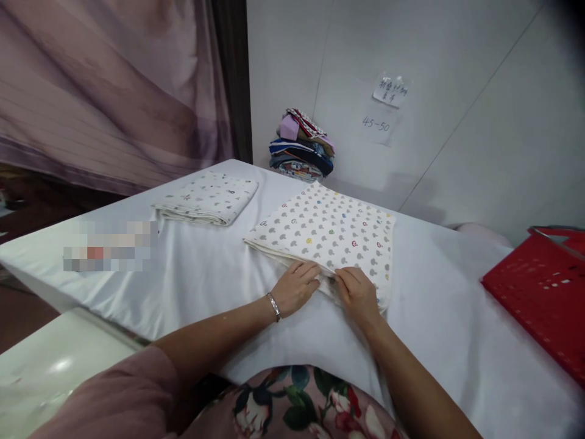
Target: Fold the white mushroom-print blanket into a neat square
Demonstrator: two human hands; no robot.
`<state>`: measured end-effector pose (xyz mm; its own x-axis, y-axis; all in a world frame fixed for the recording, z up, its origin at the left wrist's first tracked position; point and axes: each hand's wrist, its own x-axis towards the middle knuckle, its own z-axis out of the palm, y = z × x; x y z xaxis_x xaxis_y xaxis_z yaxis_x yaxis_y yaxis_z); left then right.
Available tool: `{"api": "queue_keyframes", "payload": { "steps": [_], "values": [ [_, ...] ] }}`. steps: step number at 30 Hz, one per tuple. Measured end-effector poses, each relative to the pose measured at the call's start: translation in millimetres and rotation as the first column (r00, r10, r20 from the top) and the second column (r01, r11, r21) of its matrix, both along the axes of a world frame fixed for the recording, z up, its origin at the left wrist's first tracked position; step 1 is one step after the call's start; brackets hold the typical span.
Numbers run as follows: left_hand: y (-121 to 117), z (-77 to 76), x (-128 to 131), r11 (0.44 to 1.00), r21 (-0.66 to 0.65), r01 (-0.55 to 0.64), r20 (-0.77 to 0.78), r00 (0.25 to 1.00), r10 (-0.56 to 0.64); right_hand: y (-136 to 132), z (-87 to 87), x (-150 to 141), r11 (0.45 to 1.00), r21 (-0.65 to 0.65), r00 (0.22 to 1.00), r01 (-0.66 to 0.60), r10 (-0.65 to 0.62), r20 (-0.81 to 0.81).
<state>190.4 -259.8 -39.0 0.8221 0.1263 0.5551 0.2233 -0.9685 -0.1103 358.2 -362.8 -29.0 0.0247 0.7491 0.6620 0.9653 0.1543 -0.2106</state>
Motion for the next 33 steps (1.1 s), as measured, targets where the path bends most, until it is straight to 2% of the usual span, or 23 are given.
{"api": "queue_keyframes", "payload": {
  "steps": [3,7,11,15,19,23,25,28,31,33],
  "values": [
    [2.9,-0.5,1.7,1.000,0.002,0.005,0.070,0.998,-0.006,-0.4,-2.1,-0.8,0.999,-0.039,0.997,0.002,0.002,0.077],
    [6.8,1.0,2.7,0.995,-0.101,0.015,0.045,0.999,-0.010,-0.1,-7.0,-3.4,0.992,-0.124,0.986,-0.039,0.059,0.155],
    [9.5,0.6,2.1,0.971,-0.238,0.034,0.010,0.999,-0.032,0.3,-10.3,-5.5,0.987,-0.146,0.981,-0.066,0.090,0.169],
    [11.4,-0.3,2.3,0.967,-0.253,0.039,-0.016,0.999,-0.044,0.2,-11.6,-4.1,0.987,-0.138,0.985,-0.078,0.097,0.141],
    [11.7,-0.5,3.4,0.974,-0.222,0.045,-0.032,0.998,-0.054,-0.8,-8.6,-4.0,0.982,-0.176,0.996,-0.068,0.077,0.044],
    [10.2,-1.6,3.7,0.979,-0.201,0.039,-0.043,0.998,-0.049,-3.3,0.1,-5.5,0.903,-0.357,0.965,-0.240,0.181,-0.190],
    [9.3,-2.0,3.5,0.980,-0.197,0.034,-0.046,0.998,-0.043,-3.4,6.0,-2.5,0.882,-0.386,0.934,-0.270,0.142,-0.328],
    [8.0,-2.0,3.3,0.979,-0.201,0.036,-0.053,0.997,-0.048,1.1,15.0,9.0,0.898,-0.378,0.885,-0.226,0.027,-0.465],
    [7.4,-2.3,3.7,0.978,-0.206,0.045,-0.053,0.997,-0.057,13.5,20.6,23.1,0.882,-0.422,0.851,-0.210,-0.047,-0.522],
    [7.5,-3.0,4.2,0.976,-0.212,0.042,-0.043,0.998,-0.052,25.7,19.6,30.5,0.841,-0.484,0.845,-0.242,-0.062,-0.531]
  ]
}}
